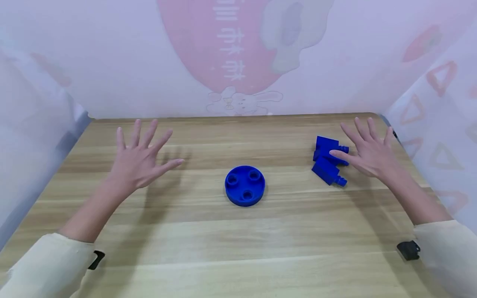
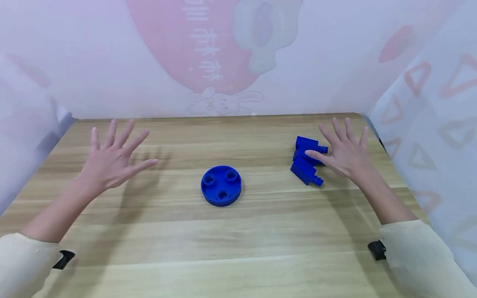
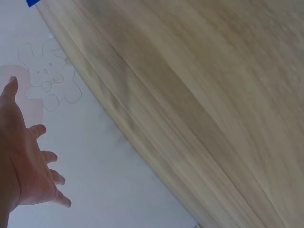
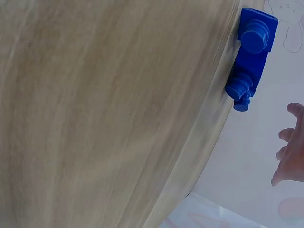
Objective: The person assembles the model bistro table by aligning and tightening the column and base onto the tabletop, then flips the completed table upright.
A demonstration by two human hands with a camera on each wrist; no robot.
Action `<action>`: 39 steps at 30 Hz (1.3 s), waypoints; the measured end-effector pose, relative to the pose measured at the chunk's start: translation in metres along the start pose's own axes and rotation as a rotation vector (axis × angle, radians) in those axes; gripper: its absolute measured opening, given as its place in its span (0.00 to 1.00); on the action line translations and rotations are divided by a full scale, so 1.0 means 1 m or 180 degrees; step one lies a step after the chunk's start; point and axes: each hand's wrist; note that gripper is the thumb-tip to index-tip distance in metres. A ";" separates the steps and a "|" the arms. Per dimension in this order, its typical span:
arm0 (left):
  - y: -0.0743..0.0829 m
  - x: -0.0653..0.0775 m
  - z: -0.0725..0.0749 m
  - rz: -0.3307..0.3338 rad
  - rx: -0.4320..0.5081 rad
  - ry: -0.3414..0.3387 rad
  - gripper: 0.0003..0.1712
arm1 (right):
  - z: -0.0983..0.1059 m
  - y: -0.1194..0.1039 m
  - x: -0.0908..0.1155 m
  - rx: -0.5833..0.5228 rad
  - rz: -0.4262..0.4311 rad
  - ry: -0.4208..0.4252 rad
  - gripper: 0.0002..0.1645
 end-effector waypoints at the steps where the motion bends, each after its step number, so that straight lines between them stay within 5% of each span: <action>1: 0.003 -0.001 0.000 -0.0024 0.0010 -0.0012 0.53 | 0.001 0.000 0.001 -0.0009 -0.0001 -0.0005 0.56; 12: 0.041 -0.010 -0.003 -0.0352 0.0371 -0.0087 0.52 | 0.006 -0.014 -0.004 -0.0433 0.0164 0.0090 0.49; 17: 0.067 -0.016 -0.011 -0.0640 0.0760 -0.0192 0.52 | 0.007 -0.024 -0.003 -0.0747 0.0309 0.0255 0.34; 23: 0.091 -0.022 -0.022 -0.0744 0.1350 -0.0364 0.52 | 0.005 -0.042 -0.001 -0.0798 0.0485 0.0079 0.25; 31: 0.103 -0.025 -0.035 -0.0760 0.1691 -0.0587 0.51 | -0.004 -0.055 -0.004 -0.0610 0.0334 -0.0244 0.30; 39: 0.105 -0.027 -0.043 -0.0904 0.1857 -0.0587 0.47 | -0.011 -0.057 -0.006 -0.0436 0.0201 -0.0358 0.31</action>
Point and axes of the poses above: each hand's wrist, its own x-axis away from the middle knuckle, its own z-axis out of the back of the hand, y = z × x, and after that the axes turned 14 degrees about y, right-handed
